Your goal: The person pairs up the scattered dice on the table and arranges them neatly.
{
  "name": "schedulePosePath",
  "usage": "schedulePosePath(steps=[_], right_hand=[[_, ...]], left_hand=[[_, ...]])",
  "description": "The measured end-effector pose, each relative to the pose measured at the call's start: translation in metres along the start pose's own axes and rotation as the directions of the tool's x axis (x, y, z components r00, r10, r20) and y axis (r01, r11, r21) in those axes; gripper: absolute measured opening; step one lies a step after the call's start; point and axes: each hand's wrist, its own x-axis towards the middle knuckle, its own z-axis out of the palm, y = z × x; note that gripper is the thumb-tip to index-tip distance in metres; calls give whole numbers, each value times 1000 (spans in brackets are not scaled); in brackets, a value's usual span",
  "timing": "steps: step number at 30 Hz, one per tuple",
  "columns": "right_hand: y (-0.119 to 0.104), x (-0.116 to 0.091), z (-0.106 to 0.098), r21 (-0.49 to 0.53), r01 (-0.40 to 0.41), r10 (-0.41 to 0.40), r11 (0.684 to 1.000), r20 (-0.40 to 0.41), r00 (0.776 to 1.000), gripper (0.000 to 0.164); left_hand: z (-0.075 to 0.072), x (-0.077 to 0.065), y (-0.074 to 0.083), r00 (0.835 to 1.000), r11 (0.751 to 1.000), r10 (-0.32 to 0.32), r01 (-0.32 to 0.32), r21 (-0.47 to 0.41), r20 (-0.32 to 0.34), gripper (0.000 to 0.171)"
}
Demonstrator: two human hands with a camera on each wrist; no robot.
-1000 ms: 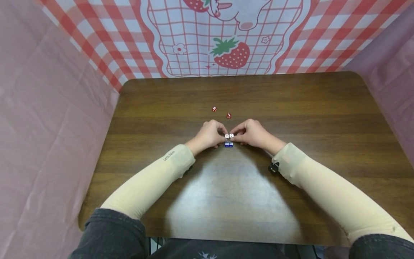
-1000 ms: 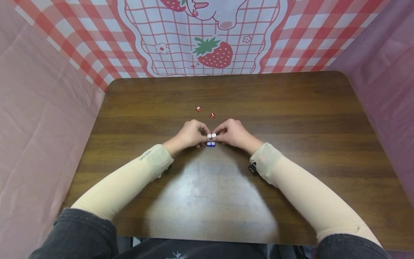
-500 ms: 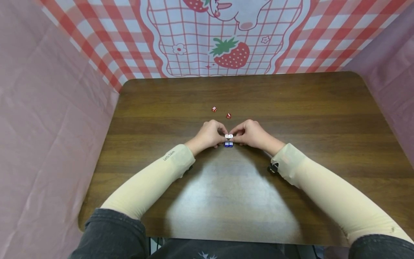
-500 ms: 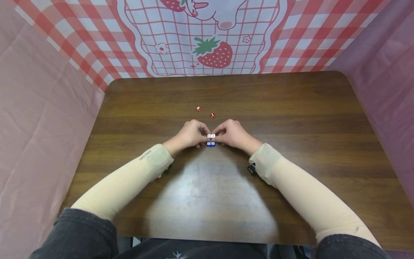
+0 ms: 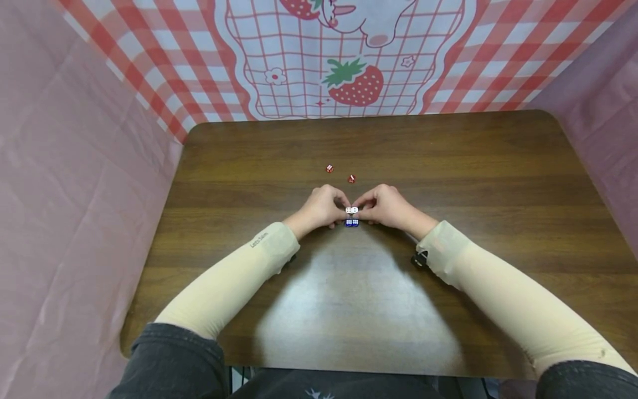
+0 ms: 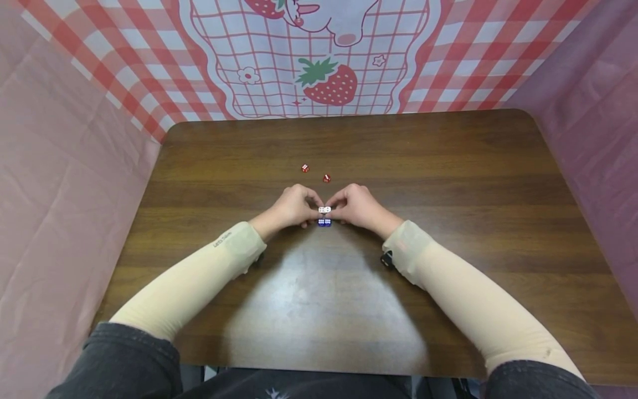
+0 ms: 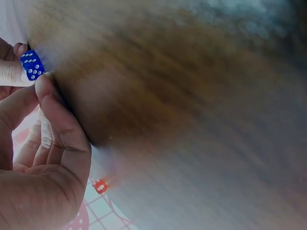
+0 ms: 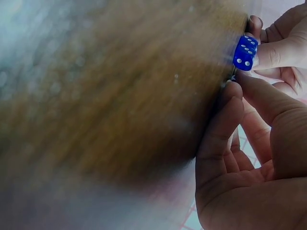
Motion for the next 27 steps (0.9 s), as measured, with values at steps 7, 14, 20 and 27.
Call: schedulePosePath(steps=[7, 14, 20, 27], right_hand=[[1, 0, 0, 14, -3, 3, 1000, -4, 1000, 18], [3, 0, 0, 34, -2, 2, 999, 10, 1000, 18], [5, 2, -1, 46, -11, 10, 999, 21, 1000, 18], [6, 2, -1, 52, -14, 12, 999, 30, 999, 20]], left_hand=[[0, 1, 0, 1000, 1000, -11, 12, -21, 15, 14], [-5, 1, -2, 995, 992, -75, 81, -97, 64, 19], [-13, 1, -6, 992, 976, -70, 91, -199, 108, 22], [-23, 5, -12, 995, 939, -90, 96, -330, 35, 21]])
